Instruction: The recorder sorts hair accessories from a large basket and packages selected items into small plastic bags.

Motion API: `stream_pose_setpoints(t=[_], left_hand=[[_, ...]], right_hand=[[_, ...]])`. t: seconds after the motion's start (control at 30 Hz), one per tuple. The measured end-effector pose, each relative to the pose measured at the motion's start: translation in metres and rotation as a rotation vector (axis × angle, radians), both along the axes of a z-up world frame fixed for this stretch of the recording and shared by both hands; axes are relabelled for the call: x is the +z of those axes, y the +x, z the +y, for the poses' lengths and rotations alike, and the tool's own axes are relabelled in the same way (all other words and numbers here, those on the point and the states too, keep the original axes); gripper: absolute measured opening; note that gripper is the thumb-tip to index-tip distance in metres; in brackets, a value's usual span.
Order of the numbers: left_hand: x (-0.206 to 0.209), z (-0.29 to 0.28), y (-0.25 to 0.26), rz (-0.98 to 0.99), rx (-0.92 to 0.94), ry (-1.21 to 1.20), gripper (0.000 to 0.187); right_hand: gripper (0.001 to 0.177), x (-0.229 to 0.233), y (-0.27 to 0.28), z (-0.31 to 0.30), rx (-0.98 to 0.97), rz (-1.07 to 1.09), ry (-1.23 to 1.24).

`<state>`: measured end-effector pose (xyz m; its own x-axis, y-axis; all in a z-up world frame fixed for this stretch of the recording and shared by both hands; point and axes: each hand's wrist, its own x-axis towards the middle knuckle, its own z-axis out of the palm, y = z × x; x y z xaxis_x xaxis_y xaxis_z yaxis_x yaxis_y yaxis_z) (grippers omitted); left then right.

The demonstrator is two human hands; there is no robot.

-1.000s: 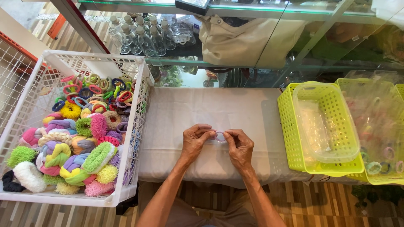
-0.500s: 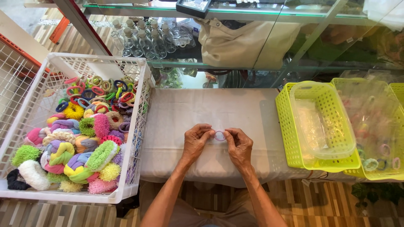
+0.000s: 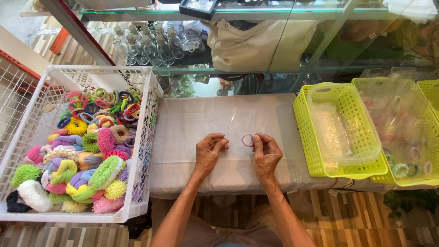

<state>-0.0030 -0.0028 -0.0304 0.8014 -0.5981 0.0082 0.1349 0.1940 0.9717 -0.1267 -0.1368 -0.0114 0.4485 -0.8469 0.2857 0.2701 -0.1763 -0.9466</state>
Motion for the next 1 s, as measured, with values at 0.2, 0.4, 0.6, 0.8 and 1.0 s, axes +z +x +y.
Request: stream_pose_setpoints(t=[0.2,0.4,0.6,0.8,1.0], left_hand=[[0.009,0.000,-0.004,-0.013,0.010,0.057,0.020],[-0.001,-0.003,-0.004,-0.105,0.029,0.109,0.020],[-0.003,-0.003,-0.008,-0.137,0.053,0.142,0.020],[0.022,-0.003,-0.015,-0.187,0.041,0.206,0.023],[0.027,-0.003,-0.017,-0.211,0.038,0.245,0.024]], right_hand=[[0.010,0.024,-0.012,-0.002,-0.015,0.037,-0.044],[0.011,0.047,-0.024,-0.012,-0.034,0.033,-0.081],[0.010,0.090,-0.054,-0.030,-0.028,0.004,-0.201],[0.010,0.131,-0.098,-0.066,-0.045,0.034,-0.285],[0.010,0.147,-0.158,-0.155,-0.304,0.197,-0.384]])
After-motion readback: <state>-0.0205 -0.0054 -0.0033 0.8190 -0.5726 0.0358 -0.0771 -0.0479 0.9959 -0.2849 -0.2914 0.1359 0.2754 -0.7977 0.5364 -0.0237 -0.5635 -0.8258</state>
